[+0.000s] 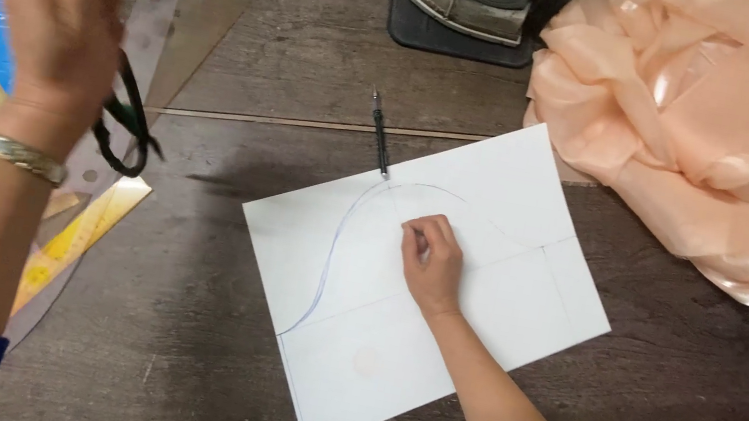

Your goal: Cutting a paper pattern with scissors, folding it, and marking it with a pen on a workbench.

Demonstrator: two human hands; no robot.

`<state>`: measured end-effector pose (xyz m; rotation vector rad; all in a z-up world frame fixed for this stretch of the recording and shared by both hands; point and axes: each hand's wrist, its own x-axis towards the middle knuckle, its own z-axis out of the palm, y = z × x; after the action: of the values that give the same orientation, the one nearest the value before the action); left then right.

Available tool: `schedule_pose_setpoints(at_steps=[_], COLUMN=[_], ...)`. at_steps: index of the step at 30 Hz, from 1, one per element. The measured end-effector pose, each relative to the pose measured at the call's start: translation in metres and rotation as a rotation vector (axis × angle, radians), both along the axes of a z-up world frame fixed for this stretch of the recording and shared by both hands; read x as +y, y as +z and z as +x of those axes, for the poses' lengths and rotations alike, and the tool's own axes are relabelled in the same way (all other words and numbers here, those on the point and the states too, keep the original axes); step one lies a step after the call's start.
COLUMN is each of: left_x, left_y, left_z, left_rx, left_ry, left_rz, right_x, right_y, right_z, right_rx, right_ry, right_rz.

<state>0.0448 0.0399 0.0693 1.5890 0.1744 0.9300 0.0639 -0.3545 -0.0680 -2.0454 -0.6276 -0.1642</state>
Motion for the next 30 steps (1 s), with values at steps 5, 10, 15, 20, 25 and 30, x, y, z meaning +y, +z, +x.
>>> schedule_pose_setpoints(at_steps=[5, 10, 15, 20, 25, 30], left_x=[-0.051, -0.113, -0.174, -0.218, -0.241, -0.249], left_y=[0.070, 0.059, -0.001, -0.041, -0.068, -0.091], left_z=[-0.015, -0.027, -0.038, -0.060, -0.080, -0.073], left_rx=[0.114, 0.202, 0.251, 0.287, 0.335, 0.355], left_ry=[0.167, 0.210, 0.377, 0.488, 0.544, 0.514], left_rz=[-0.260, -0.537, -0.781, -0.917, -0.928, -0.934], right_x=[-0.002, -0.004, -0.007, -0.016, -0.033, -0.052], right_y=[-0.003, -0.006, 0.005, 0.001, 0.038, 0.086], right_z=[0.000, 0.002, 0.002, 0.010, 0.018, -0.017], right_rx=[0.043, 0.082, 0.125, 0.220, 0.704, 1.085], right_ry=[0.003, 0.002, 0.054, 0.152, 0.409, 0.925], right_rz=[-0.027, -0.089, -0.172, -0.114, 0.035, -0.056])
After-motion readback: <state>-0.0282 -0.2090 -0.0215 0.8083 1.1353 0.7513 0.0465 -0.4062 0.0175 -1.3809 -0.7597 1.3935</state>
